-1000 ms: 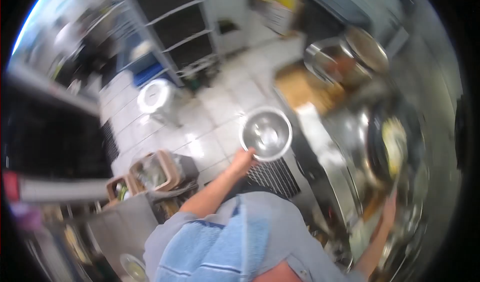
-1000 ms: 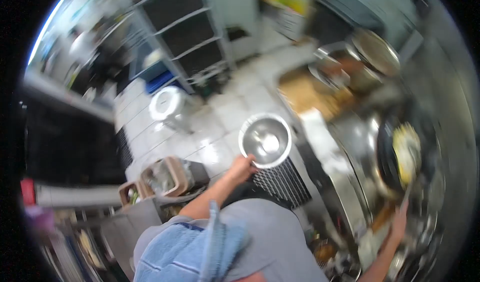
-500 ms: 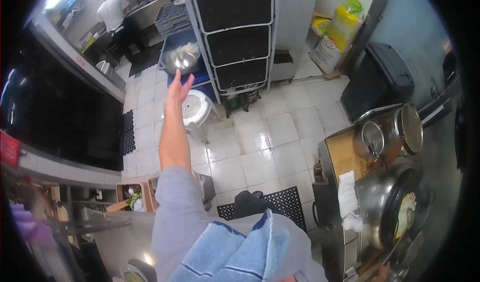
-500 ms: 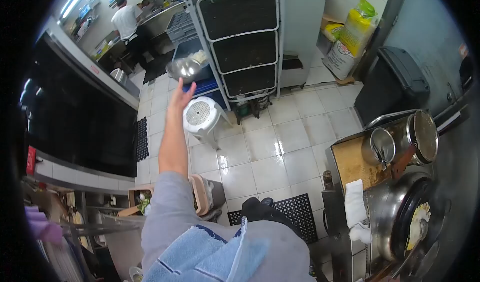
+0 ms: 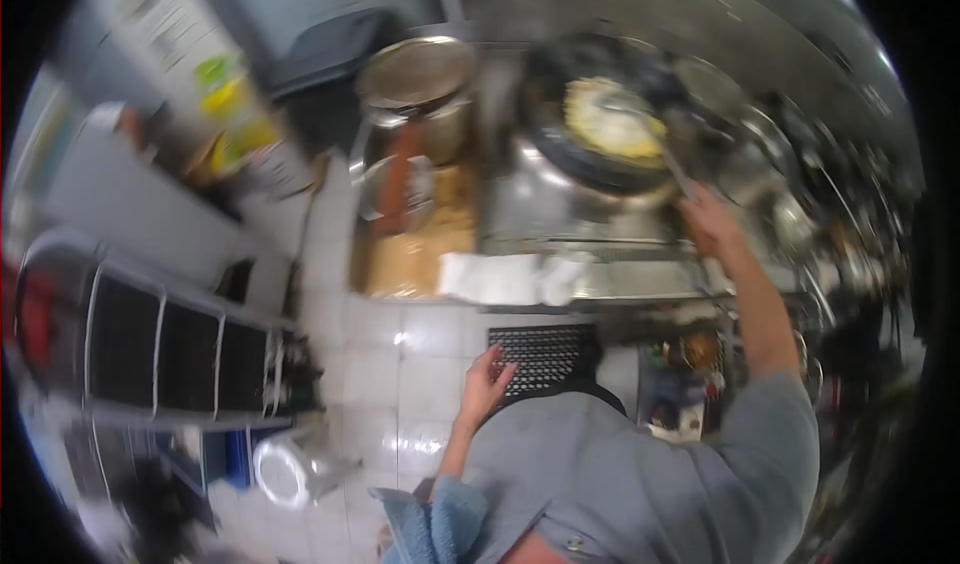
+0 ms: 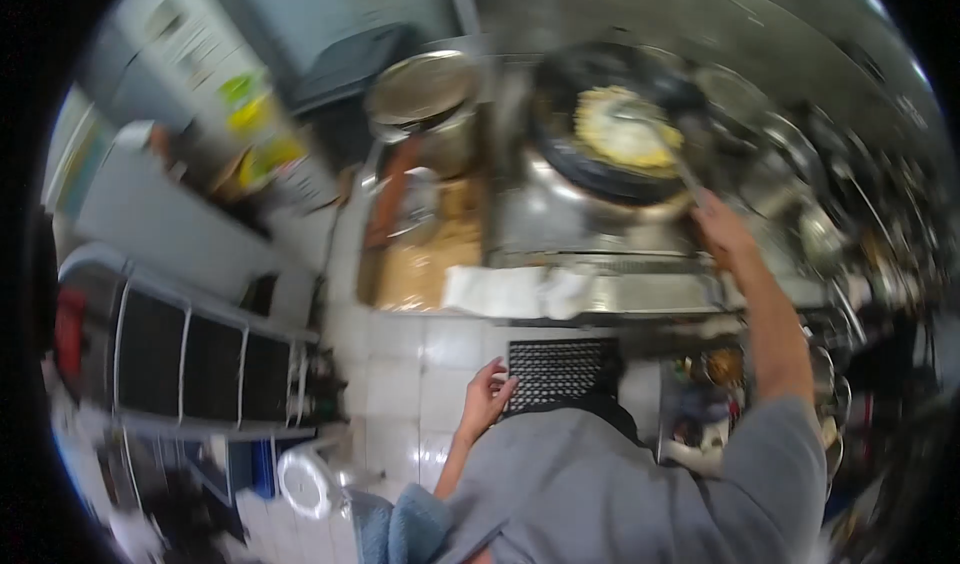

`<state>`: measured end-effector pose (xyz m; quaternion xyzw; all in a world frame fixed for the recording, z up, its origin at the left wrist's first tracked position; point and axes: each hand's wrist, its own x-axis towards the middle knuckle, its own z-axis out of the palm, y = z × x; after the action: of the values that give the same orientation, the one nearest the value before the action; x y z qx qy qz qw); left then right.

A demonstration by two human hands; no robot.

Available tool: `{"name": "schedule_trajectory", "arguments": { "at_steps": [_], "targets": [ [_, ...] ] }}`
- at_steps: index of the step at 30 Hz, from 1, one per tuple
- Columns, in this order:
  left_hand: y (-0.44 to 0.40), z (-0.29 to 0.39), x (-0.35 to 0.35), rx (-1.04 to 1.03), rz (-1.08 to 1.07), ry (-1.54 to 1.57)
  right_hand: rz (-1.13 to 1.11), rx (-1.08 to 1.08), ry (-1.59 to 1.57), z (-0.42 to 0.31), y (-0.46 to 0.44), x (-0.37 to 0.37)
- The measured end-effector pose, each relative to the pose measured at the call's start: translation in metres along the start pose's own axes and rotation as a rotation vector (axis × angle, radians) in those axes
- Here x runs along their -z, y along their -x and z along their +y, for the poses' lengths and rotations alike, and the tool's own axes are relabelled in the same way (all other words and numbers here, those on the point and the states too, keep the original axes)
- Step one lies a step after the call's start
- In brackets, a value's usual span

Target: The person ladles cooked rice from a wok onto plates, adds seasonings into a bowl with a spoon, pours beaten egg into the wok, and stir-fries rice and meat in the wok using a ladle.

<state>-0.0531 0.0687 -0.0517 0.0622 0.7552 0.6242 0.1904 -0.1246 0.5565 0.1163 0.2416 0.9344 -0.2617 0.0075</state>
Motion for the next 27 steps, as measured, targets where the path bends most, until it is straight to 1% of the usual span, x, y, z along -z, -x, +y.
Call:
{"name": "schedule_trajectory", "arguments": {
  "at_steps": [1,3,5,6,9,11,12,13,14,16,17,18,20,22,23,24,26,27],
  "targets": [
    [-0.023,0.008,-0.026,-0.107,-0.076,-0.078,-0.028,0.016,-0.067,0.01,-0.01,0.0],
    [-0.056,0.022,-0.066,-0.311,-0.147,-0.216,-0.086,0.041,-0.204,0.03,-0.027,0.001],
    [-0.092,0.049,-0.1,-0.476,0.17,-0.523,-0.166,-0.027,-0.241,-0.005,0.0,0.058],
    [-0.105,0.06,-0.108,-0.551,0.329,-0.692,-0.114,0.065,-0.198,0.001,0.008,0.071],
    [-0.136,0.099,-0.124,-0.496,0.431,-0.894,0.16,0.491,-0.069,0.04,0.015,0.087],
    [-0.152,0.084,-0.128,-0.295,0.229,-0.961,0.167,0.609,-0.002,0.076,0.009,0.084],
    [-0.161,0.073,-0.128,-0.195,0.129,-0.992,0.074,0.566,0.016,0.101,-0.005,0.065],
    [-0.166,0.072,-0.13,-0.159,0.112,-0.992,-0.021,0.523,0.036,0.104,-0.01,0.061],
    [-0.166,0.071,-0.13,-0.086,0.054,-0.881,-0.125,0.385,0.029,0.106,-0.018,0.066],
    [-0.166,0.096,-0.128,0.048,-0.052,-0.656,-0.321,0.115,0.013,0.052,-0.028,0.105],
    [-0.168,0.08,-0.118,0.093,-0.081,-0.477,-0.302,0.106,-0.073,0.041,-0.025,0.112],
    [-0.16,0.099,-0.123,0.097,-0.149,-0.083,-0.262,0.101,-0.135,0.04,-0.027,0.108],
    [-0.166,0.096,-0.126,0.044,-0.237,0.453,-0.179,0.089,-0.239,0.039,-0.032,0.103],
    [-0.19,0.107,-0.152,0.185,-0.258,0.893,-0.234,0.051,-0.392,0.039,-0.049,0.059],
    [-0.203,0.123,-0.163,0.257,-0.288,1.0,-0.257,0.037,-0.463,0.038,-0.059,0.04],
    [-0.219,0.125,-0.165,0.261,-0.337,0.984,-0.365,0.071,-0.538,0.037,-0.06,0.029],
    [-0.261,0.13,-0.161,0.256,-0.447,0.94,-0.366,0.198,-0.475,0.03,-0.036,0.055],
    [-0.27,0.155,-0.158,0.306,-0.452,0.901,-0.358,0.218,-0.41,0.028,-0.018,0.079]
  ]
}}
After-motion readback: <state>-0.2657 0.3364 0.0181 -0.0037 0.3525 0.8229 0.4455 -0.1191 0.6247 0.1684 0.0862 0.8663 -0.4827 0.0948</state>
